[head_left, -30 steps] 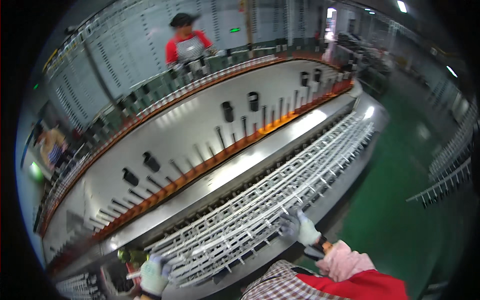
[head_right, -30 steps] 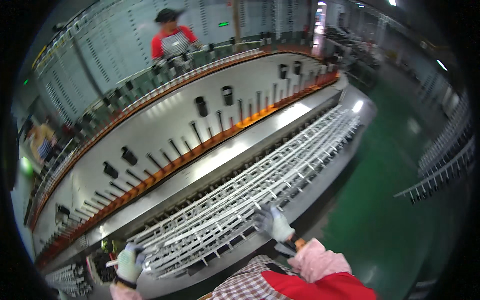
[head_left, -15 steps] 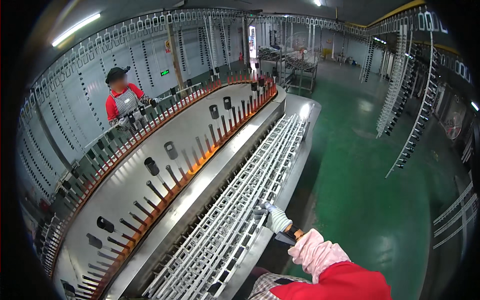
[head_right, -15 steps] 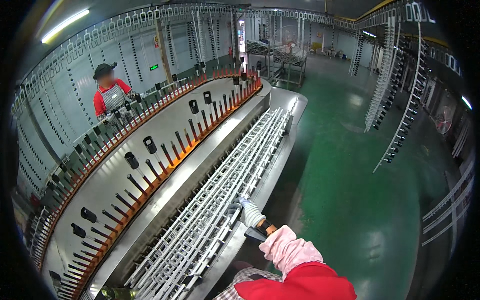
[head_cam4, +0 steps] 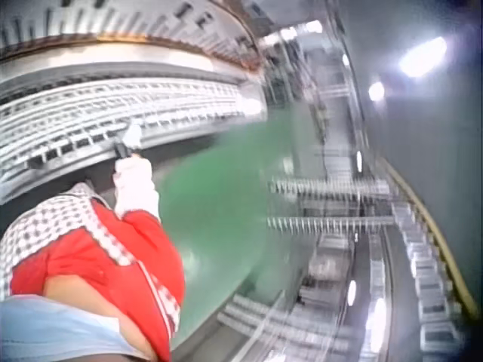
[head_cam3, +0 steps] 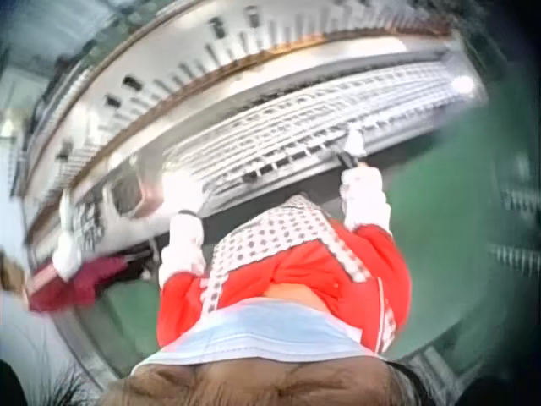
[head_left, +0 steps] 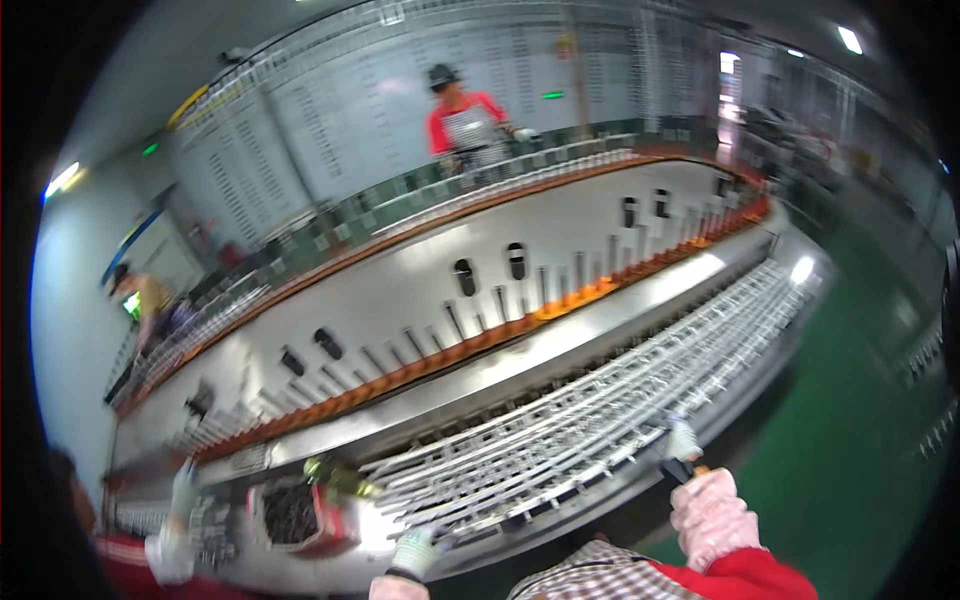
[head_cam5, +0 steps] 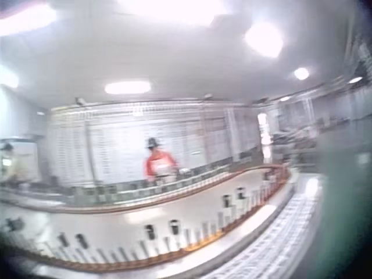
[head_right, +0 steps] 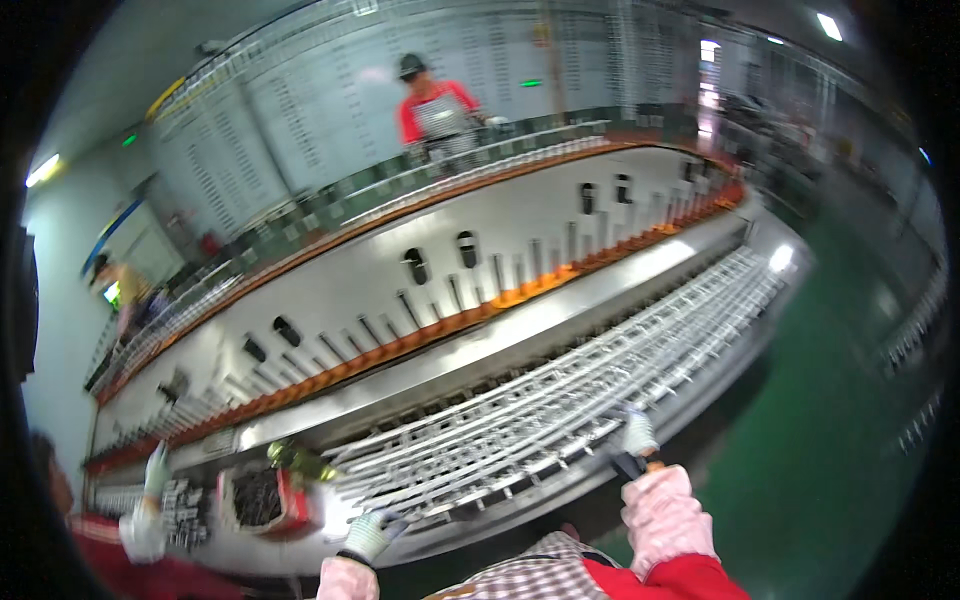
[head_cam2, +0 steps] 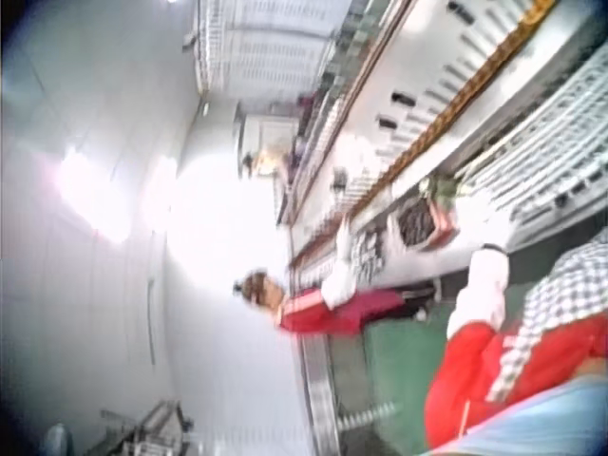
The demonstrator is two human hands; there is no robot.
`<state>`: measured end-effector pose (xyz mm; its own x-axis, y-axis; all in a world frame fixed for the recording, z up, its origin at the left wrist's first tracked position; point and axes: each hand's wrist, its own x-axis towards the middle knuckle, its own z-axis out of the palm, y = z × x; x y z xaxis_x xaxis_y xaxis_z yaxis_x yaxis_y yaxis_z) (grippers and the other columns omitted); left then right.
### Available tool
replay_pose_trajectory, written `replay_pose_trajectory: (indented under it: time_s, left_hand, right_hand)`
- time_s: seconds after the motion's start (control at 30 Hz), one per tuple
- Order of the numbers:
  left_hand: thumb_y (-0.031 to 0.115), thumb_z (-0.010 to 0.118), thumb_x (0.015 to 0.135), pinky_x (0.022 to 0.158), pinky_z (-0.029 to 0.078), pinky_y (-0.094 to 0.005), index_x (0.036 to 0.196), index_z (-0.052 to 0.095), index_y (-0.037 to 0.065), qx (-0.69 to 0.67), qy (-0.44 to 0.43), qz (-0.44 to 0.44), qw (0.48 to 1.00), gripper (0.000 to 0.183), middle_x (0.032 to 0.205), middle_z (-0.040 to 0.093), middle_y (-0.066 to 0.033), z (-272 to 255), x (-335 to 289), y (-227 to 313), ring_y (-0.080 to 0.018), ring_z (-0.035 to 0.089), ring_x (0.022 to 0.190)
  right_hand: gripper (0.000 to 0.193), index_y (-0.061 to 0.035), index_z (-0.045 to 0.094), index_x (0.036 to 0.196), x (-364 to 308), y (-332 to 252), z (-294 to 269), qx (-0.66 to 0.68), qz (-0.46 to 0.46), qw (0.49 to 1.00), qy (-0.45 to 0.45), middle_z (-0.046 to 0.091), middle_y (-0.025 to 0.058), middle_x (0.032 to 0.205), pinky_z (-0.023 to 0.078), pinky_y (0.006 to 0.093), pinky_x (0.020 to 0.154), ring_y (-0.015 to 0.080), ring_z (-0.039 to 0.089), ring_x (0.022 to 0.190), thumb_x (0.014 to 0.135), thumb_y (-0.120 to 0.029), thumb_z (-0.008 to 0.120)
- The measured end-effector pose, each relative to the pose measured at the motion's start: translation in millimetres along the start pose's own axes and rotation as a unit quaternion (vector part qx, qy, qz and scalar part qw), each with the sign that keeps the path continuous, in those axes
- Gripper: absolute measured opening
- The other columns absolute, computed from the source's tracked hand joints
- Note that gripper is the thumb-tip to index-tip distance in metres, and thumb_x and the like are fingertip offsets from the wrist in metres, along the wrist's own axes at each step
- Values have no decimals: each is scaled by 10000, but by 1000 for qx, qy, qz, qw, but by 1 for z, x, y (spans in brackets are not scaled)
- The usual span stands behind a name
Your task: Loading black cylindrical components onto pegs on a rotating oval assembly table and vertical racks.
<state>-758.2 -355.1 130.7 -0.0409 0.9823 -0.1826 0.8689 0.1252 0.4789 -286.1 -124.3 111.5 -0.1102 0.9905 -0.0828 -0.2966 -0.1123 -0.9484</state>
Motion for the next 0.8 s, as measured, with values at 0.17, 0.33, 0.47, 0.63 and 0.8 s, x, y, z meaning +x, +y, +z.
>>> replay_pose_trajectory:
  time_s: [0.17, 0.33, 0.47, 0.63, 0.8]
  left_hand:
    - [403, 659, 788, 867, 455, -366, 1088, 617, 76, -29, -99, -48, 993, 446, 1055, 632, -155, -22, -38, -24, -295, 591, 999]
    - [290, 641, 838, 790, 480, -328, 1143, 559, 35, -264, 95, 4, 960, 406, 979, 631, -86, -69, -6, -94, -194, 598, 857]
    - [332, 579, 883, 609, 482, -267, 1170, 525, 83, -425, 294, -170, 839, 383, 916, 615, -40, -151, 82, -112, -120, 581, 669]
    - [401, 556, 879, 553, 469, -278, 1240, 453, 111, -467, 463, -107, 745, 474, 948, 561, -61, -217, 163, -202, -156, 535, 641]
    - [306, 563, 884, 449, 418, -296, 1134, 513, 84, -593, 604, -109, 521, 338, 875, 570, -68, -289, 199, -265, -160, 498, 501]
  right_hand:
    - [398, -183, 506, 1174, -20, 68, -31, 170, 171, 969, 45, 578, 50, 1101, 484, 426, 799, 259, 552, 988, 865, -432, 534]
    - [415, -206, 469, 1173, -61, 58, -49, 147, 168, 965, 138, 557, 50, 1020, 493, 394, 653, 236, 555, 835, 848, -444, 566]
    - [462, -160, 471, 1195, -89, 40, -62, 123, 113, 956, 241, 574, 55, 1002, 500, 298, 586, 180, 563, 768, 845, -444, 574]
    - [406, -155, 487, 1190, -107, 16, -30, 82, 44, 951, 294, 593, 55, 1006, 513, 267, 548, 148, 574, 692, 876, -407, 544]
    - [368, -132, 492, 1162, -122, 18, 1, 79, 45, 932, 352, 604, 86, 962, 495, 267, 481, 162, 578, 620, 892, -380, 524]
